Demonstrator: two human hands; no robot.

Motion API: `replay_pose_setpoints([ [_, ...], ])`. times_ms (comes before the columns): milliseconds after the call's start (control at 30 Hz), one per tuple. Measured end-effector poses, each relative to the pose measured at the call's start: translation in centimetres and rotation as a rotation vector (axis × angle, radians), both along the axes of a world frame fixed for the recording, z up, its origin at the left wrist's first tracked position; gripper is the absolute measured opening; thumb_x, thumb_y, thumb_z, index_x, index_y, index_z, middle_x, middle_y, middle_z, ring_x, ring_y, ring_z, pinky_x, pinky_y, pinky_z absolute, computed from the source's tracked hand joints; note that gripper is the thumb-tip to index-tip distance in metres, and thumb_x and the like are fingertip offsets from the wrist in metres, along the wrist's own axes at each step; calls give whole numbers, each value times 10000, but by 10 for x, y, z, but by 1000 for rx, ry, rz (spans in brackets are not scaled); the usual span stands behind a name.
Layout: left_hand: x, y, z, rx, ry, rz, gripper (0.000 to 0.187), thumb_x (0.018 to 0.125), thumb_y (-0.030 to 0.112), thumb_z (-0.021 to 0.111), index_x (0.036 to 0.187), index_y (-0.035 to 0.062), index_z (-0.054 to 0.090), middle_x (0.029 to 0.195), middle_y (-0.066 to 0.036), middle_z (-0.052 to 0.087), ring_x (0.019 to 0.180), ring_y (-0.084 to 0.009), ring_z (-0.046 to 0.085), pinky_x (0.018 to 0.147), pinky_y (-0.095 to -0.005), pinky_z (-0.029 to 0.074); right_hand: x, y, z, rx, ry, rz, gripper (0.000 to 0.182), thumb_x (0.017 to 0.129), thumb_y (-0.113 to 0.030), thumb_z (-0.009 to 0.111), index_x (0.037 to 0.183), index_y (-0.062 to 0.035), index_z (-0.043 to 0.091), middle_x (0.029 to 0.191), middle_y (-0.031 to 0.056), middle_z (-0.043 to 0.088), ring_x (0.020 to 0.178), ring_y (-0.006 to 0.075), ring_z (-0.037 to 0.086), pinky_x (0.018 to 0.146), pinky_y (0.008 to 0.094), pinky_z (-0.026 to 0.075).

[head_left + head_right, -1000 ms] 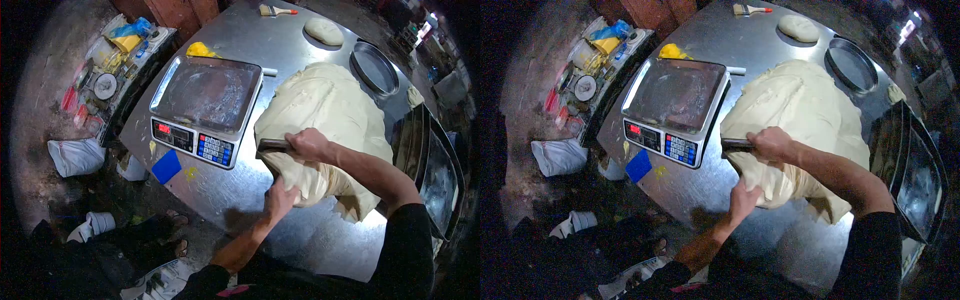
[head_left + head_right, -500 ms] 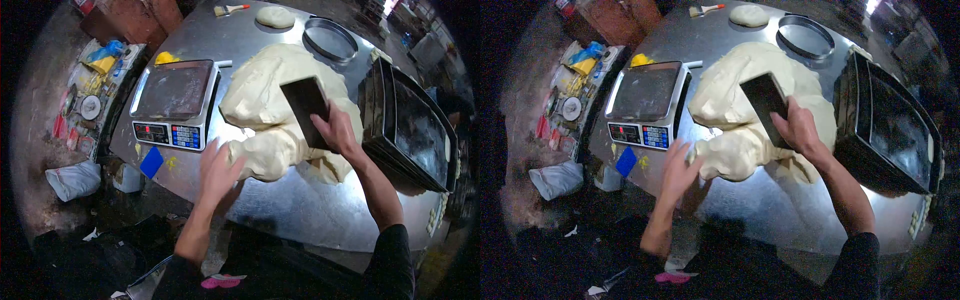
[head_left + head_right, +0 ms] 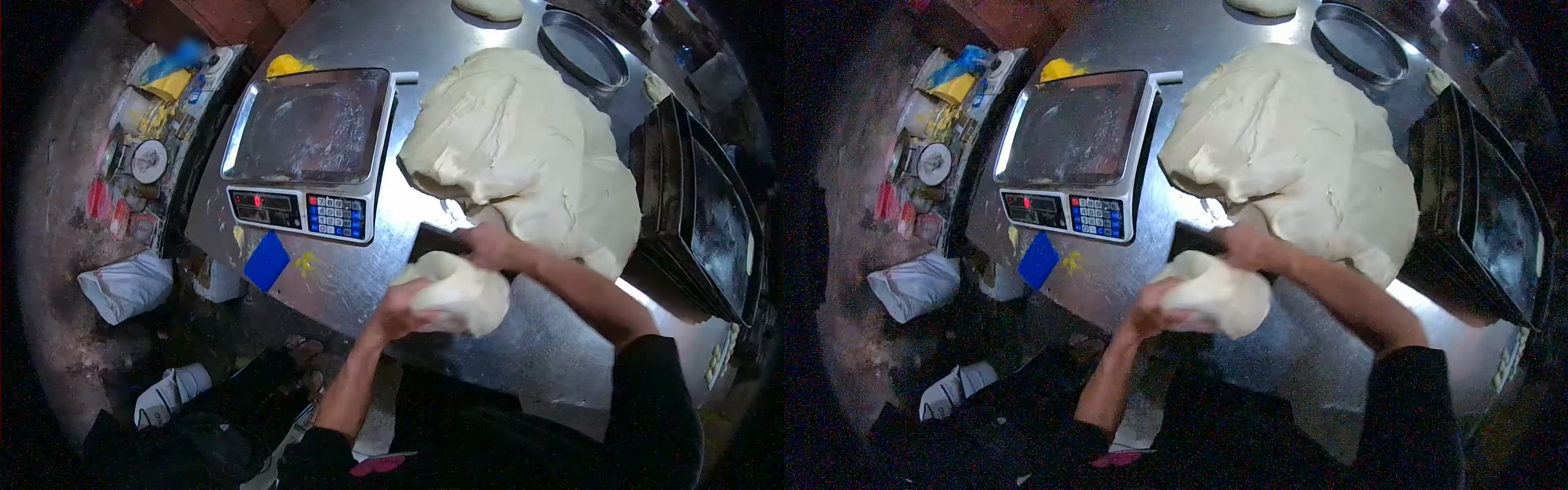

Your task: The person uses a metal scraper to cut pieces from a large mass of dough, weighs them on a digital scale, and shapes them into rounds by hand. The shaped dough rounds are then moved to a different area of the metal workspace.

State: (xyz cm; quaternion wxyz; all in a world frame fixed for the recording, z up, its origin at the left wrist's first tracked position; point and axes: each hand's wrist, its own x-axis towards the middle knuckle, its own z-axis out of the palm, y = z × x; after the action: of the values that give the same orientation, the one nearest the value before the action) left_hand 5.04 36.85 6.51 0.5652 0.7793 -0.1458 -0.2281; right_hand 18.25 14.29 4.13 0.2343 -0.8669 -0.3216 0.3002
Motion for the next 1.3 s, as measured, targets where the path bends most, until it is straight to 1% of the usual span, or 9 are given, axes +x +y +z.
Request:
replay_pose_setpoints([
  [167,-64,49,6,-767,494,728,531,702,111,623,1172,-100,494,1063,-196,613,942,-266,635,858,-376,519,-83,19,11,139,124,-556,503,770,-358,669,1092,13,559,910,277,631,873,421,617,786,464,490],
  [333,-98,-2,41,-943,470,630,623,692,173,633,1234,-81,459,1114,-188,596,1003,-266,608,899,-376,497,-144,-104,21,439,189,-962,366,813,-175,637,1096,46,564,924,97,647,825,162,603,745,313,489],
  [500,-98,-62,100,-931,426,494,639,686,193,647,1243,-60,462,1141,-174,589,1008,-257,602,897,-362,489,-182,-148,48,-88,-360,-872,570,784,-234,689,1225,46,462,1127,199,589,1002,220,588,866,344,457],
  [567,-97,-76,115,-937,445,365,614,685,184,649,1227,-51,484,1132,-157,596,1001,-244,604,880,-351,492,-187,-134,66,482,-66,-736,668,808,-300,679,1322,12,391,1225,182,542,1101,259,547,936,391,436],
  [633,-89,-88,135,-853,420,297,607,701,241,678,1214,-35,507,1104,-168,609,989,-245,608,874,-358,491,-191,-106,79,1133,620,-528,662,850,-405,622,1333,-5,408,1226,169,545,1141,252,523,974,425,424],
  [700,-70,-99,171,-110,-38,-4,673,701,335,727,1231,-16,507,1095,-196,608,990,-265,610,879,-366,484,-192,-86,75,1035,1082,-643,561,929,-416,482,1339,-39,416,1270,166,519,1163,262,513,1011,423,402],
  [867,-32,-34,191,483,-776,255,755,716,345,759,1291,-20,433,1156,-184,572,1115,-238,542,933,-376,441,-179,-7,118,1607,1254,-888,516,965,-371,379,1351,-29,391,1311,160,494,1187,300,499,1051,428,366],
  [1033,28,36,137,-602,-143,610,633,819,220,686,1337,6,391,1215,-136,548,1101,-211,545,933,-345,452,-56,85,146,1420,943,-640,523,972,-410,380,1316,-20,428,1271,151,527,1141,267,538,1011,384,402],
  [1300,223,178,108,-807,115,634,397,847,156,624,1199,0,526,1125,-139,601,997,-234,615,860,-367,517,148,209,132,1184,1044,-552,604,908,-442,511,1308,1,417,1262,142,519,1126,263,540,966,402,436],
])
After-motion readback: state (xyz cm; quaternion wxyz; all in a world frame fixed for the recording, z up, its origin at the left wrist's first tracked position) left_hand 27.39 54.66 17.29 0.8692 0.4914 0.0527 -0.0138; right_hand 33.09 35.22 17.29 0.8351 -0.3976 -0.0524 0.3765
